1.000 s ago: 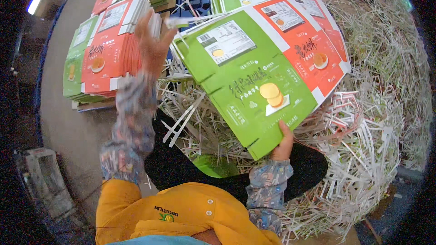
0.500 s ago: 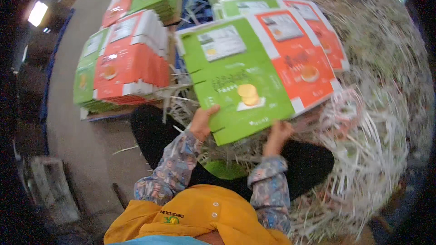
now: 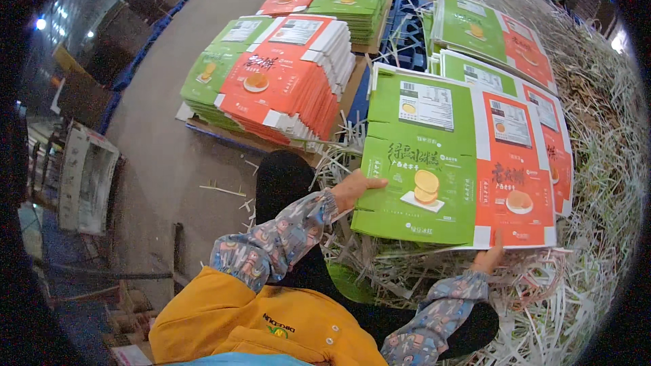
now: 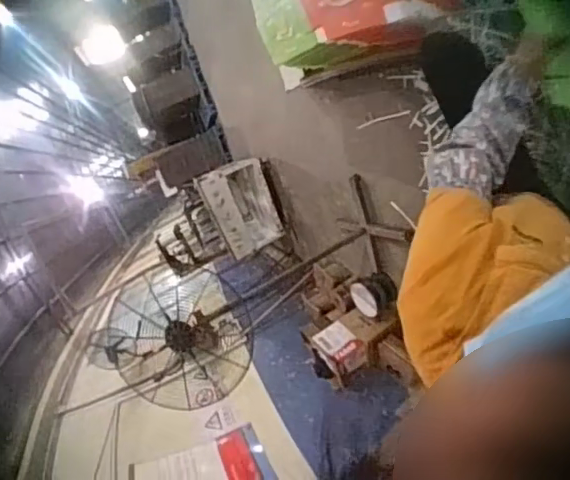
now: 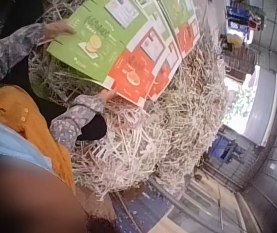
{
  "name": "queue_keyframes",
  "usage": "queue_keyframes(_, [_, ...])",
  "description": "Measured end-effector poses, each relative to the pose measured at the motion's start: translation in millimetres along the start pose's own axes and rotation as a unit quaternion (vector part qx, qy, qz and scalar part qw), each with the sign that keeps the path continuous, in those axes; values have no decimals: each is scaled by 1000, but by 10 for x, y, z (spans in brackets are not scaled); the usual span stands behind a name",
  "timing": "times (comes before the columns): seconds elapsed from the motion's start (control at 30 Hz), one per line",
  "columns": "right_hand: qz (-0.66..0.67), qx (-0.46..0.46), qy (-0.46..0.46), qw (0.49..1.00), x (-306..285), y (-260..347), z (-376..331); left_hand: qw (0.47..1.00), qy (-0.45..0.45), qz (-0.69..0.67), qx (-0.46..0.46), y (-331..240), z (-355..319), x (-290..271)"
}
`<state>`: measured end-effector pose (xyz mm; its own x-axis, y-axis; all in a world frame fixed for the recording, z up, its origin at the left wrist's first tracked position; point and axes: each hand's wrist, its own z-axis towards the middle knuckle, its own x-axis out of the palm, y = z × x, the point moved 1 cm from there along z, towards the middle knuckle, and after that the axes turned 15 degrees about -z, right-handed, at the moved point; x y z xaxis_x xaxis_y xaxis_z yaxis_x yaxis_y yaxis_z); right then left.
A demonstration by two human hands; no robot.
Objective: Sorting and stacking unfolded cardboard product boxes in a warehouse or factory setting.
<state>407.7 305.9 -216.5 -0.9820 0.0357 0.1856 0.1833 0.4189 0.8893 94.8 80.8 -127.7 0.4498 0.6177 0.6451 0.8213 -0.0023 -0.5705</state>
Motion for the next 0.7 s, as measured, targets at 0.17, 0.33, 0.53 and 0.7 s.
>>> queue_keyframes(0.17, [-356, -241, -15, 903, 202, 361, -487, 923, 26, 360, 129, -231, -21, 343])
queue_keyframes(0.33, [-273, -284, -119, 911, 577, 201, -674, 892, 89, 381, 227, -388, -243, 620])
queue_keyframes(0.53, [124, -31, -58, 990, 217, 426, -510, 998, 19, 31, -46, -1349, -200, -56])
queue_keyframes(0.7, [66, -16, -58, 996, 297, 181, -448, 988, 71, 125, -50, -1665, -240, -80])
